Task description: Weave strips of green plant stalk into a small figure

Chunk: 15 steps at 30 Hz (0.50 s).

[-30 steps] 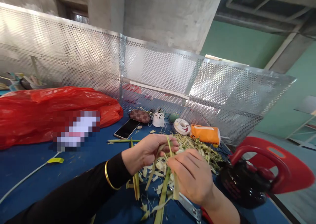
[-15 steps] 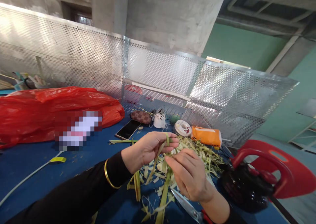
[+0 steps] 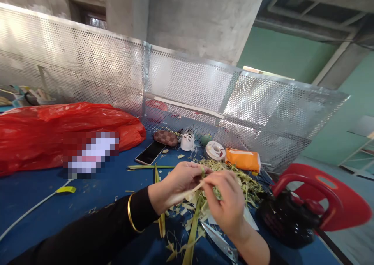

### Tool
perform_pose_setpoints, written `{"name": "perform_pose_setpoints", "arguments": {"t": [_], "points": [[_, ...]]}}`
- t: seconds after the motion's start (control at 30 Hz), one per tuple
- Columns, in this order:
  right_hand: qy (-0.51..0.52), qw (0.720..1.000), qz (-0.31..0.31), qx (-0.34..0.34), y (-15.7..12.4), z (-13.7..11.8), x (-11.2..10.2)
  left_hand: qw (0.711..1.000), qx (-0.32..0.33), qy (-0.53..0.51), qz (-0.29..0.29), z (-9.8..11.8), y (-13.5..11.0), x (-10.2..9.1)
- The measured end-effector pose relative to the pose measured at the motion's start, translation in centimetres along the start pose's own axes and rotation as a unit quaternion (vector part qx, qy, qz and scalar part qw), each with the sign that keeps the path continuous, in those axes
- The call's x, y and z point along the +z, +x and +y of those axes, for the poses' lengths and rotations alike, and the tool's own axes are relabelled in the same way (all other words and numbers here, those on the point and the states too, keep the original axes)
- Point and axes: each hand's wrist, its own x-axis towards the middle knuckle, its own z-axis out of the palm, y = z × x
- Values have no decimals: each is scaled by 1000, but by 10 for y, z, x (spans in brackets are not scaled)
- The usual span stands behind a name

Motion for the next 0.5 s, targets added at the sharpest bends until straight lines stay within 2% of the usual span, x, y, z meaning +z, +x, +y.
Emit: {"name": "perform_pose_setpoints", "arguments": {"t": [0.1,0.2,0.3,0.4,0.5], "points": [[63,979,50,189,1,6,-3,1000,-17,17,0,6,-4,1],[117,929,59,345,0,13,0,1000,-8,28,8,11,-7,1],[211,876,63,429,-1,17,6,999,6,51,6,14,-8,-1],[330,806,67,486,-1,18,11,997,16,69,-15,17,-7,-4],[401,738,67,539,0,17,15,997,12,59,-44,18,-7,-5]]}}
